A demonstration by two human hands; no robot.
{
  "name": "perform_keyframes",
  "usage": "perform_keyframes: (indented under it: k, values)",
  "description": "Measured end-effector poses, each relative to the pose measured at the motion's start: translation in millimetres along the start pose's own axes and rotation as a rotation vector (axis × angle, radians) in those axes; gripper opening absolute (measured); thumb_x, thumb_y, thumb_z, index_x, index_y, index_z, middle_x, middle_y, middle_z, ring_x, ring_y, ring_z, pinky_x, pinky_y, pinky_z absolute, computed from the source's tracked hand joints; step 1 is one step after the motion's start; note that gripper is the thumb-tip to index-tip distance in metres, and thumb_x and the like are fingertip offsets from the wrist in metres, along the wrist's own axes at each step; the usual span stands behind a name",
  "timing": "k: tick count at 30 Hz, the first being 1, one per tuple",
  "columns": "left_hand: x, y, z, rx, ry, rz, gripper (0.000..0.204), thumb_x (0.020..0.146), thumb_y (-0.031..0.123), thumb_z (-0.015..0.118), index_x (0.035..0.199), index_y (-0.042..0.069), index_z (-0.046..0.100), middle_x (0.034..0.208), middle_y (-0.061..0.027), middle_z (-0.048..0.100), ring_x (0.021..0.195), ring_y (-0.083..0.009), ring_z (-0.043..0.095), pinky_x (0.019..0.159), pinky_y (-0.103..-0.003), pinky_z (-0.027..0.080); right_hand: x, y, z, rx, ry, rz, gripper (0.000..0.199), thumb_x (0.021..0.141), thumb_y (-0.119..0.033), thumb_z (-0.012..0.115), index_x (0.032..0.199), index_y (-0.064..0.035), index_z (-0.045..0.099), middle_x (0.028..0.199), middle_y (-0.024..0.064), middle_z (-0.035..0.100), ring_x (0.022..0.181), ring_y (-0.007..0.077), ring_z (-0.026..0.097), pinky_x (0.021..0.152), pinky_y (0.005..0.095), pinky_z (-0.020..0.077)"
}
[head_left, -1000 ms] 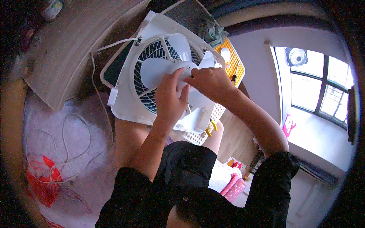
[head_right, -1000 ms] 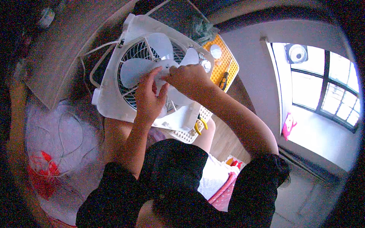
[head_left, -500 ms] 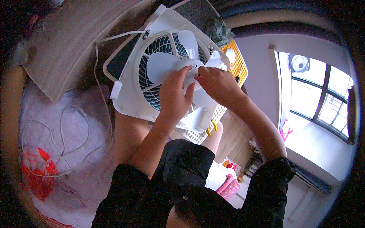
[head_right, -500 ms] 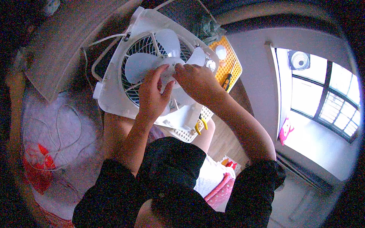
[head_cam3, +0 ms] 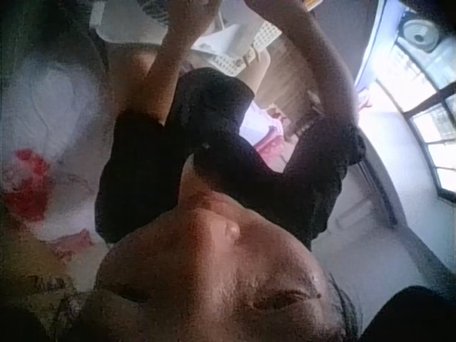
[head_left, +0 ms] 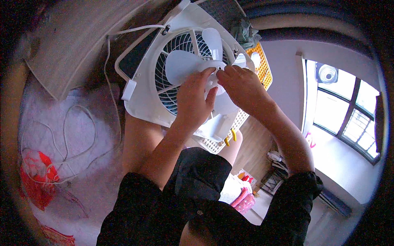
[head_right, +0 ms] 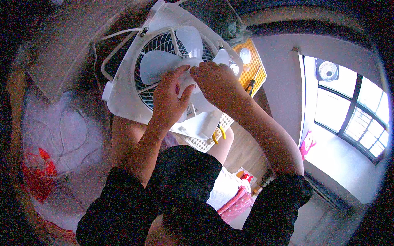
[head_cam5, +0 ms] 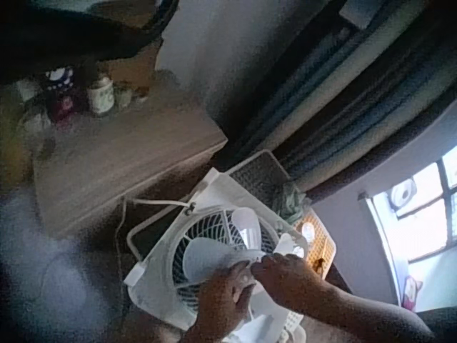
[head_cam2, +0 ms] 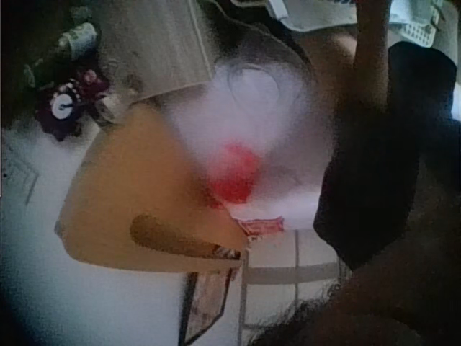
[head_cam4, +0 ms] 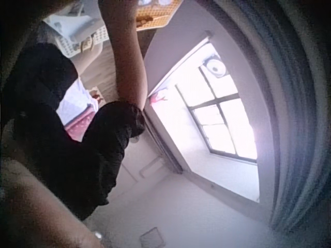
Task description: The person assembles a white electric fan on the floor. They attach the fan blades to the motor hub, secure them with a nut using pliers, and then attach the front grille. Finally, they use a screwdriver to tighten the screws on the fan's base.
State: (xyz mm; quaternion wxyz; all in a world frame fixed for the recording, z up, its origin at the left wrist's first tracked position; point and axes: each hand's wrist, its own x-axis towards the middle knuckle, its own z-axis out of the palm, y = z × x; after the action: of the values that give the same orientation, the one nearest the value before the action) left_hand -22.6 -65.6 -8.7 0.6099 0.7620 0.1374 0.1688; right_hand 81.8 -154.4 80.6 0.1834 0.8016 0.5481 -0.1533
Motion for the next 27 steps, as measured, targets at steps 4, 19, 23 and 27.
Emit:
perform_keyframes:
  k: [4, 19, 23, 27]
  values:
    - [1, 0, -1, -0.02, -0.005, 0.008, 0.043, 0.075, 0.015, 0.065, 0.115, 0.009, 0.051, 0.074, -0.0072, 0.05, 0.058, -0.0184, 0.048, 0.057, -0.033, 0.042, 1, 1, -1, -0.056, -0.167, 0.005, 0.012, 0.078, -0.014, 0.06, 0.085, -0.0057, 0.055, 0.078, 0.0081, 0.06, 0.078, 0.0231, 0.063, 0.06, 0.0316, 0.0517]
    - [1, -1, -2, 0.006, -0.036, -0.003, 0.044, 0.071, 0.008, 0.068, 0.111, 0.006, 0.05, 0.093, -0.0153, 0.058, 0.082, -0.0317, 0.058, 0.072, -0.04, 0.046, 8, 1, -12, -0.1, -0.199, -0.04, 0.013, 0.078, -0.011, 0.059, 0.089, -0.0047, 0.056, 0.083, 0.0088, 0.057, 0.08, 0.0215, 0.059, 0.068, 0.0311, 0.0497]
    - [1, -7, 2, -0.034, 0.018, 0.015, 0.041, 0.074, 0.015, 0.065, 0.113, 0.009, 0.052, 0.078, -0.0078, 0.054, 0.058, -0.0206, 0.049, 0.059, -0.035, 0.043, 29, -4, -19, -0.132, -0.569, 0.072, 0.02, 0.079, -0.007, 0.057, 0.098, -0.0012, 0.054, 0.082, 0.0114, 0.06, 0.076, 0.0238, 0.062, 0.061, 0.0323, 0.0506]
    - [3, -6, -1, -0.064, 0.001, 0.03, 0.041, 0.074, 0.016, 0.066, 0.112, 0.008, 0.052, 0.079, -0.008, 0.054, 0.058, -0.0206, 0.05, 0.059, -0.035, 0.043, 5, 4, 13, 0.175, -0.216, 0.054, 0.022, 0.079, -0.009, 0.058, 0.098, 0.0005, 0.053, 0.083, 0.0131, 0.06, 0.074, 0.0265, 0.062, 0.059, 0.0341, 0.0509]
